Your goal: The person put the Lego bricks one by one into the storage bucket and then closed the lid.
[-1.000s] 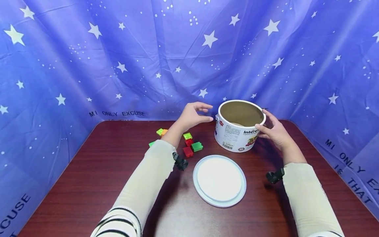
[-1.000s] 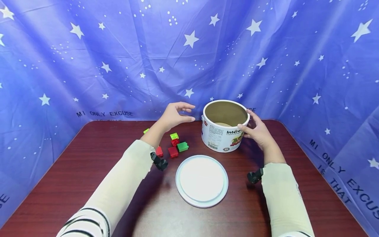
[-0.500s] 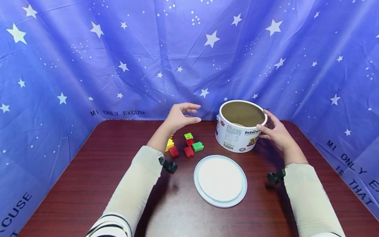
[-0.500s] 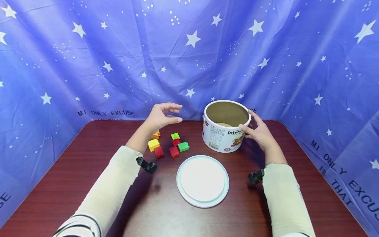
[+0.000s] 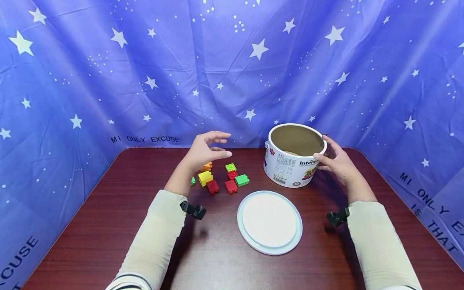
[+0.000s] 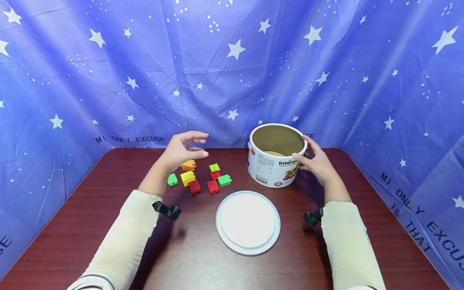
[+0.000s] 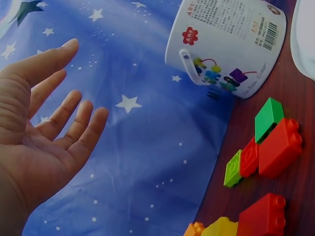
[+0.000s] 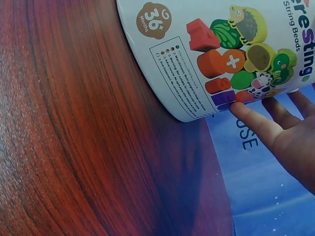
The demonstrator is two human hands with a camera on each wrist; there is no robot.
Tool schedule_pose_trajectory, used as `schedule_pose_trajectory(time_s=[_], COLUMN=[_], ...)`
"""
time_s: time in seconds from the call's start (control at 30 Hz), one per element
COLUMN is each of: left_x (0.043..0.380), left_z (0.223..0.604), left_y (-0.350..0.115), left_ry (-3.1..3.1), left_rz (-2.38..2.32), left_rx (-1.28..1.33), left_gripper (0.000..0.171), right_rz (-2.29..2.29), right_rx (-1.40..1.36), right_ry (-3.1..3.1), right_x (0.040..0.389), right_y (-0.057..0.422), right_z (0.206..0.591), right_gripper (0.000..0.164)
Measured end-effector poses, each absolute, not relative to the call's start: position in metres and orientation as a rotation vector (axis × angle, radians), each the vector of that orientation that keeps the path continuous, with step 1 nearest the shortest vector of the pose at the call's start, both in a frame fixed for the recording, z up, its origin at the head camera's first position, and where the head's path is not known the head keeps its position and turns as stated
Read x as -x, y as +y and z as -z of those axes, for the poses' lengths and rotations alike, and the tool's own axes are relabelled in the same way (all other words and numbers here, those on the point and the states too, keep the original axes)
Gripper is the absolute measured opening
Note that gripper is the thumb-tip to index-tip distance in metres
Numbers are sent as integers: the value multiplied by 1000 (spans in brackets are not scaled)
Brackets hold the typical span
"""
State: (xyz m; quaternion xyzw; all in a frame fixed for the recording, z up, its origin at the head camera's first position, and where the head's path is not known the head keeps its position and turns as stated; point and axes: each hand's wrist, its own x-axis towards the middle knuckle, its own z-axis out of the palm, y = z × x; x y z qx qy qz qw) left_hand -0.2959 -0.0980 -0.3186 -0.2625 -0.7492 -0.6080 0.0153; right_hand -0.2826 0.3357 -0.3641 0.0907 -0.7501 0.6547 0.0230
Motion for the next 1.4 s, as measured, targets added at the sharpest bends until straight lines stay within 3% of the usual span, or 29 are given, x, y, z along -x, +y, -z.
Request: schedule_pose_trajectory(time_s=[1.4], left_x=[270], left_z=[369], left_y=[-190], left_ry=[-2286], left_rz=[1868], left_rx=[638], left_gripper=[57], right_rz=[-2021], right_rx=[-248], right_ry=[-2332], right_x=[281], right_y=[335], right_z=[364], right_gripper=[82])
